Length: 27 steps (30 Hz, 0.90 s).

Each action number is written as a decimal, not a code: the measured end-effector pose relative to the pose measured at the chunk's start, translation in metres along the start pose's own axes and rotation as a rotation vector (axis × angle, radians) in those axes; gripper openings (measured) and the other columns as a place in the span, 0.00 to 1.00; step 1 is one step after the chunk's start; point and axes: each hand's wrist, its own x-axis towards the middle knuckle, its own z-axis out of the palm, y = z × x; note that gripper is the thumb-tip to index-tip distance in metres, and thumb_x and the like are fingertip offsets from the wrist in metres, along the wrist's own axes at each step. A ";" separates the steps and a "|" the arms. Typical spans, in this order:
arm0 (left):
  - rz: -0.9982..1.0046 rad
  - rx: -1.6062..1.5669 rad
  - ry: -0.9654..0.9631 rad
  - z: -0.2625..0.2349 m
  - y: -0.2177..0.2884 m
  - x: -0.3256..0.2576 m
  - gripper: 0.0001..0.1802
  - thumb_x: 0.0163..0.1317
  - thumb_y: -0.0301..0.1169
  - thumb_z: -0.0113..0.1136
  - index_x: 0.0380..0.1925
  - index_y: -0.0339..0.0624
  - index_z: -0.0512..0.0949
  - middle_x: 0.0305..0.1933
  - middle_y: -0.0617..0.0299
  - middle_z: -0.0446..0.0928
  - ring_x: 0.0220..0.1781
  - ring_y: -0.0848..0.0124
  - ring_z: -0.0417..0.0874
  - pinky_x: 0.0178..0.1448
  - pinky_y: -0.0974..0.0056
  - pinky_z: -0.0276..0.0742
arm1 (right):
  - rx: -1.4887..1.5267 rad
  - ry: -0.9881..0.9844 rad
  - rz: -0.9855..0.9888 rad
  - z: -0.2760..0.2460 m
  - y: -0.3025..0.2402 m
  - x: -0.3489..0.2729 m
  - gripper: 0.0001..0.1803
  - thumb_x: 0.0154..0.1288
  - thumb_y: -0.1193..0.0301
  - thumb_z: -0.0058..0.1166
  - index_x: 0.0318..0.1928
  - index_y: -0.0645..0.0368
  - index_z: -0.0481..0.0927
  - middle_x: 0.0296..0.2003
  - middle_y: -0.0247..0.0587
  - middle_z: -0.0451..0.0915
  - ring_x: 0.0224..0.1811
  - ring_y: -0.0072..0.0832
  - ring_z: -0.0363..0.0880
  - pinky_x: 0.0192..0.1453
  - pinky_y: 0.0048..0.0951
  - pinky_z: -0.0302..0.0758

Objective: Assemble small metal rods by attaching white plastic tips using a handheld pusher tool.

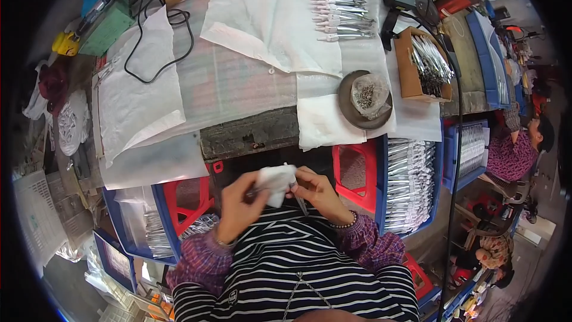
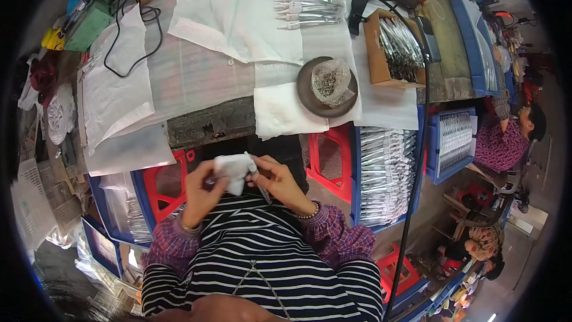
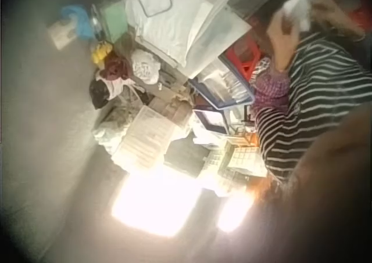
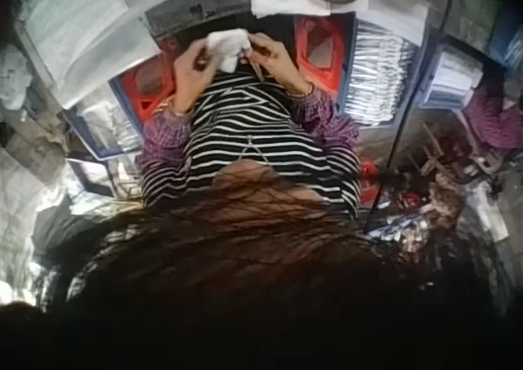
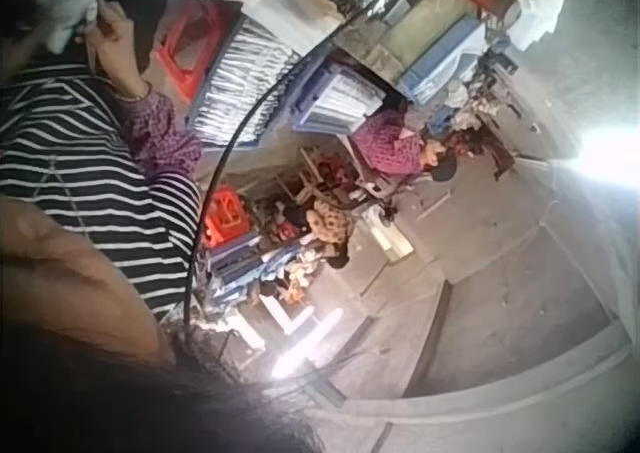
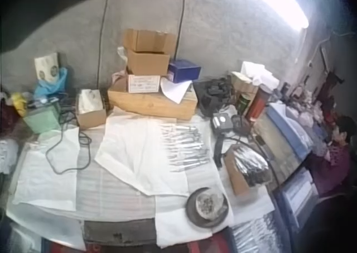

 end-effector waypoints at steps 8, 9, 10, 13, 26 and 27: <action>0.313 0.346 -0.015 0.023 0.006 0.023 0.19 0.42 0.22 0.64 0.38 0.43 0.76 0.28 0.58 0.73 0.25 0.61 0.79 0.26 0.64 0.72 | 0.040 -0.045 0.072 -0.001 -0.004 -0.004 0.16 0.61 0.82 0.51 0.51 0.65 0.75 0.37 0.36 0.78 0.37 0.22 0.78 0.45 0.23 0.75; 0.292 0.333 0.032 0.019 0.001 0.026 0.19 0.42 0.22 0.64 0.38 0.42 0.76 0.28 0.58 0.73 0.26 0.61 0.79 0.27 0.64 0.73 | 0.068 -0.052 0.107 -0.001 -0.009 -0.004 0.18 0.62 0.82 0.49 0.53 0.64 0.74 0.36 0.34 0.76 0.38 0.22 0.77 0.45 0.22 0.76; 0.255 0.332 0.091 0.014 -0.002 0.028 0.17 0.44 0.22 0.66 0.38 0.41 0.77 0.27 0.58 0.73 0.25 0.62 0.79 0.27 0.65 0.73 | 0.096 -0.062 0.143 0.001 -0.014 -0.004 0.19 0.63 0.83 0.48 0.55 0.64 0.73 0.36 0.32 0.74 0.38 0.22 0.77 0.44 0.22 0.77; 0.028 0.193 0.161 -0.008 -0.010 0.028 0.16 0.47 0.25 0.68 0.38 0.39 0.78 0.27 0.61 0.78 0.24 0.76 0.76 0.28 0.70 0.70 | 0.204 -0.058 0.184 0.001 -0.015 -0.002 0.20 0.64 0.78 0.50 0.57 0.62 0.72 0.35 0.31 0.72 0.37 0.22 0.76 0.43 0.21 0.77; 0.237 0.198 -0.102 0.016 0.004 0.018 0.20 0.44 0.25 0.68 0.41 0.41 0.76 0.28 0.59 0.73 0.22 0.66 0.76 0.25 0.67 0.71 | 0.730 -0.143 0.561 -0.006 0.003 0.006 0.15 0.70 0.62 0.39 0.46 0.60 0.70 0.23 0.28 0.62 0.22 0.17 0.59 0.25 0.21 0.60; 0.212 0.259 -0.105 0.018 0.004 0.018 0.22 0.42 0.24 0.67 0.42 0.42 0.76 0.28 0.59 0.74 0.24 0.63 0.78 0.26 0.66 0.72 | 0.717 -0.158 0.590 -0.003 0.006 0.006 0.17 0.69 0.60 0.40 0.48 0.60 0.70 0.22 0.27 0.62 0.21 0.16 0.58 0.23 0.19 0.58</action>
